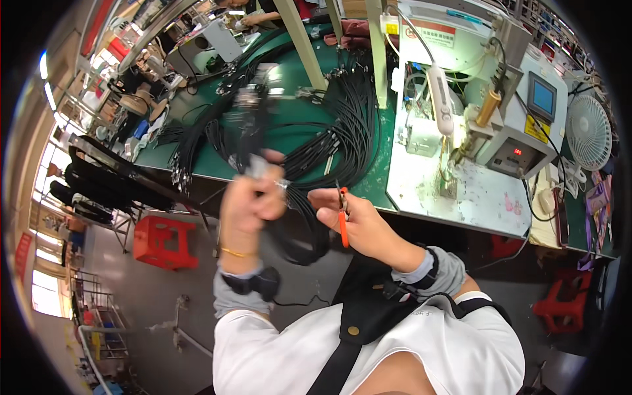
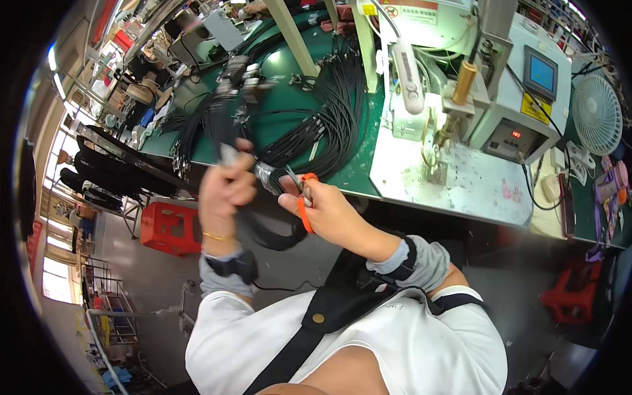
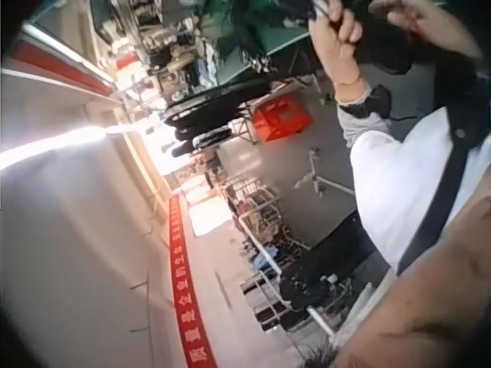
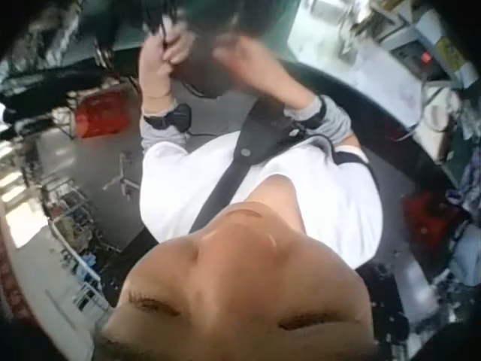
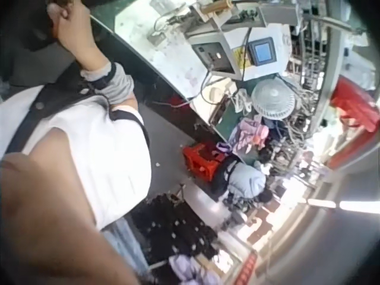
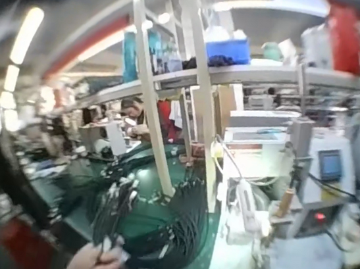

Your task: The person picks up a bundle of cables, cuts the plastic wrap with shears, and then uses the shears to trim the ends of the individual wires.

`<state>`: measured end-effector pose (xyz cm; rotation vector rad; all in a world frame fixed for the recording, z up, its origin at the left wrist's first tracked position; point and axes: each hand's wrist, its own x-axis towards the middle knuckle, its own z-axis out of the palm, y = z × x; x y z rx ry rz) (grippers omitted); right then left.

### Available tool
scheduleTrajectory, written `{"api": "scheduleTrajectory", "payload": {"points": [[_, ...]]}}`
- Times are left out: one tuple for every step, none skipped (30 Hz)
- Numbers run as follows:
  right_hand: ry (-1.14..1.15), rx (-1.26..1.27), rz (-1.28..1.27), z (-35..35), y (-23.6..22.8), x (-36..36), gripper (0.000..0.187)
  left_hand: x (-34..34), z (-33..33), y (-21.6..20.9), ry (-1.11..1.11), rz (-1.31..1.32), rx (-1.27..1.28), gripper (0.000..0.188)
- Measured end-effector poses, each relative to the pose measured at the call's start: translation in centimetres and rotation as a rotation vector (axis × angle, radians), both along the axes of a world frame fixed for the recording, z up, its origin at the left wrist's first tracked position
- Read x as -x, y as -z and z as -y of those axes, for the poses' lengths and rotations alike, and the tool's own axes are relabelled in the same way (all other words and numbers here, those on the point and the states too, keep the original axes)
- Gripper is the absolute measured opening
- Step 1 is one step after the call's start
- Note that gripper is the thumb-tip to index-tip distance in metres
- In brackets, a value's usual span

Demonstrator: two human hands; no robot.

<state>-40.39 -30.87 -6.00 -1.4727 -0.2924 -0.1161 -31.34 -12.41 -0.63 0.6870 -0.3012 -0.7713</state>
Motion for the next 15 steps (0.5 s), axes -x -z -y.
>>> {"api": "scheduleTrajectory", "payload": {"points": [[-0.128,0.013,-0.025,0.4,0.0,0.6,0.017,2.1,2.2,1.3,-0.005,0.04,-0.097,0.026],[-0.253,0.026,-0.048,0.9,0.0,1.4,0.021,3.8,3.9,2.0,-0.008,0.082,-0.192,0.027],[-0.243,0.029,-0.053,1.6,0.5,2.4,0.021,4.4,4.7,2.2,0.003,0.079,-0.188,0.027],[-0.362,0.198,-0.073,2.5,1.2,3.6,0.02,5.0,5.4,2.0,-0.021,0.021,-0.177,0.027],[-0.483,0.368,-0.097,3.3,1.9,4.6,0.02,5.7,6.0,1.8,-0.045,-0.039,-0.166,0.028],[-0.474,0.369,-0.105,3.9,2.5,5.3,0.02,6.3,6.5,1.8,-0.069,-0.099,-0.157,0.028],[-0.452,0.445,-0.146,4.4,3.0,6.0,0.02,6.6,7.0,2.1,-0.06,-0.103,-0.156,0.028],[-0.433,0.52,-0.186,4.8,3.6,6.5,0.019,6.7,7.4,2.5,-0.092,-0.037,-0.163,0.029],[-0.413,0.593,-0.225,5.0,3.9,7.1,0.019,6.8,7.8,2.8,-0.123,0.029,-0.171,0.03],[-0.408,0.59,-0.228,5.2,4.1,7.6,0.019,7.1,8.2,3.1,-0.153,0.097,-0.181,0.03],[-0.194,0.393,-0.165,5.3,4.3,8.2,0.019,7.9,8.8,3.4,-0.146,0.096,-0.185,0.03],[0.02,0.195,-0.1,5.5,4.5,8.7,0.019,9.1,9.5,3.9,-0.164,0.167,-0.244,0.03],[0.245,-0.002,-0.032,5.8,4.5,9.1,0.019,10.2,10.3,4.3,-0.17,0.242,-0.299,0.03],[0.268,-0.006,-0.032,6.7,4.2,9.7,0.019,10.9,10.8,4.6,-0.174,0.318,-0.352,0.03],[0.359,-0.044,0.022,7.8,3.4,10.5,0.02,11.5,10.9,5.4,-0.154,0.32,-0.356,0.03]]}}
